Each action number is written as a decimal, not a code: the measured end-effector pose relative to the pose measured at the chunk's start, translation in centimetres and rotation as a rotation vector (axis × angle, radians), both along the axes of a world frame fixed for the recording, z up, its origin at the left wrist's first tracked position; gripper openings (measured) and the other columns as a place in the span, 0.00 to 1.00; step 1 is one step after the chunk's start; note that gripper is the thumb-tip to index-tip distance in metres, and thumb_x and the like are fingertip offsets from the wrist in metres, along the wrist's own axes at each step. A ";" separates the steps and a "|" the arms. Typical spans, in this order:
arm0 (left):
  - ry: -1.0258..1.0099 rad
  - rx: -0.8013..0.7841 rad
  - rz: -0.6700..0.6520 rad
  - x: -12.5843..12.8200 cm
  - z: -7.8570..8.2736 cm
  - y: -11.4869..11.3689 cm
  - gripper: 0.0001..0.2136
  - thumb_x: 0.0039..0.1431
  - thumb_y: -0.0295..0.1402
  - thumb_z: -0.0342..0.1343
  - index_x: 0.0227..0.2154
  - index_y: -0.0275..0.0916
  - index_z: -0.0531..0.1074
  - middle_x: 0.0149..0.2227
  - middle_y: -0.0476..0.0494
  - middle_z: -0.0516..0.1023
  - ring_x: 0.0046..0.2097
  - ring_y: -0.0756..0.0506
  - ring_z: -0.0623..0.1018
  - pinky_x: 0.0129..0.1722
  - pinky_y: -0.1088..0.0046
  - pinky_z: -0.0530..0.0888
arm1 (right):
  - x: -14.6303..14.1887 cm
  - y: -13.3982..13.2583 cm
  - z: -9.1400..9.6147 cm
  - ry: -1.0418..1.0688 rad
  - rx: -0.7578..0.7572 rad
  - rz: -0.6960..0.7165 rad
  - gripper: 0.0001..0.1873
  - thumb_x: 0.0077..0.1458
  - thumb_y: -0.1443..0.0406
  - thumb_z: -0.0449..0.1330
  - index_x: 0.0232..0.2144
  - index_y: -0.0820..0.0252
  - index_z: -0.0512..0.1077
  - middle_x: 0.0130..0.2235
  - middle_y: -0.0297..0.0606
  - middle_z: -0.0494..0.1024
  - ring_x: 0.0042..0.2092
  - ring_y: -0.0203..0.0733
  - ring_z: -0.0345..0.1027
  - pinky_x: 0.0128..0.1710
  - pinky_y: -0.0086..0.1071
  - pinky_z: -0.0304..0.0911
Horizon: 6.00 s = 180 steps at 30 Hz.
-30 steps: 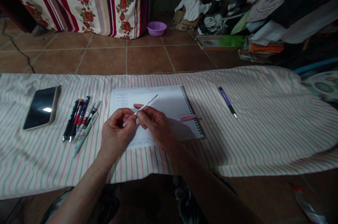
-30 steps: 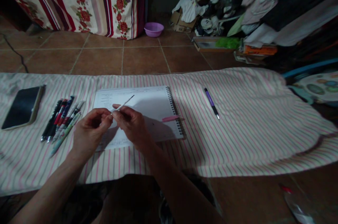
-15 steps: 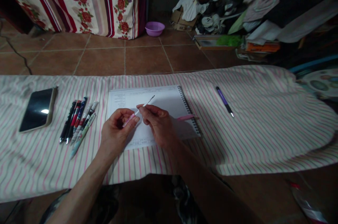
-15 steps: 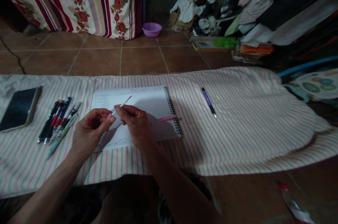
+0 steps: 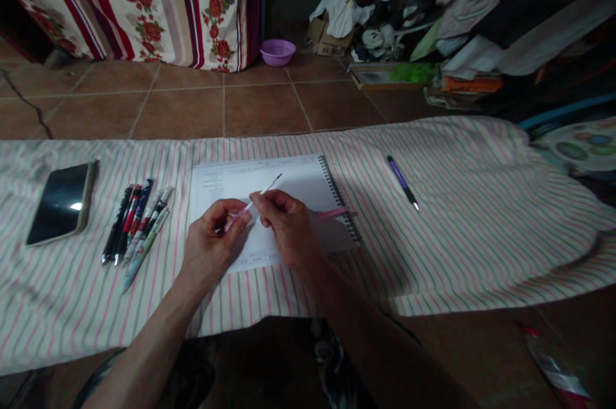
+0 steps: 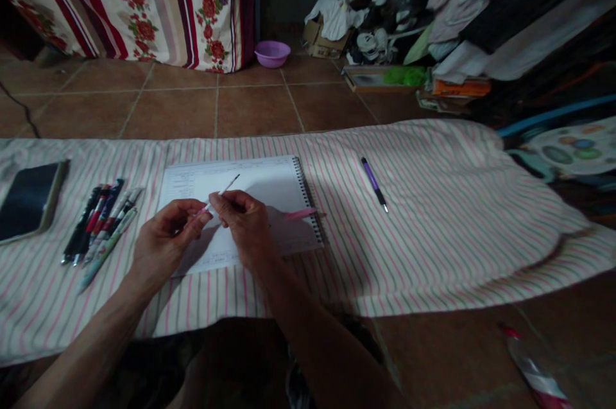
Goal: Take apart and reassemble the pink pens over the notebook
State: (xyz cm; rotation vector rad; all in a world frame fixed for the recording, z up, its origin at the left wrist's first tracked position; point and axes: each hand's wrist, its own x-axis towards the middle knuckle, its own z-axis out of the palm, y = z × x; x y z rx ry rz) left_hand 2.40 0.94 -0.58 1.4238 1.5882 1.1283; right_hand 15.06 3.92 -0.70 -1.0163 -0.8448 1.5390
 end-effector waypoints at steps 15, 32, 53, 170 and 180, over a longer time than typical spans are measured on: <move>-0.054 0.022 0.025 1.2 -0.5 -0.1 0.10 0.53 0.39 0.57 0.35 0.39 0.70 0.27 0.51 0.70 0.25 0.52 0.67 0.25 0.76 0.65 | 0.3 -0.1 -0.1 -0.205 0.069 -0.044 0.12 0.41 0.58 0.65 0.20 0.60 0.67 0.17 0.24 0.61 0.21 0.29 0.52 0.24 0.26 0.51; -0.138 -0.021 -0.018 0.9 -0.1 0.5 0.08 0.52 0.37 0.57 0.32 0.38 0.71 0.23 0.52 0.69 0.22 0.53 0.65 0.22 0.78 0.62 | 0.3 -0.2 0.0 -0.146 -0.026 0.032 0.11 0.43 0.58 0.63 0.22 0.61 0.70 0.17 0.26 0.64 0.22 0.29 0.55 0.23 0.27 0.53; -0.767 -0.405 -0.088 0.6 1.9 0.4 0.06 0.50 0.32 0.60 0.26 0.33 0.71 0.23 0.48 0.70 0.21 0.56 0.62 0.17 0.82 0.57 | 0.2 -0.3 0.0 -0.137 -0.011 0.070 0.09 0.45 0.61 0.62 0.24 0.63 0.72 0.17 0.26 0.66 0.20 0.27 0.56 0.22 0.25 0.54; -0.989 -0.666 -0.159 -0.6 2.0 0.3 0.10 0.58 0.29 0.50 0.34 0.28 0.74 0.30 0.36 0.75 0.30 0.49 0.73 0.29 0.77 0.70 | 1.6 0.5 -0.2 -0.067 -0.072 0.126 0.10 0.46 0.60 0.63 0.24 0.62 0.72 0.22 0.30 0.71 0.23 0.28 0.62 0.23 0.24 0.58; -0.881 -0.583 -0.176 -0.2 1.9 0.0 0.09 0.50 0.28 0.61 0.34 0.31 0.74 0.29 0.42 0.75 0.28 0.53 0.71 0.27 0.80 0.66 | 1.6 0.4 0.0 -0.029 -0.100 0.141 0.09 0.45 0.60 0.64 0.24 0.61 0.73 0.23 0.31 0.72 0.25 0.28 0.63 0.25 0.24 0.59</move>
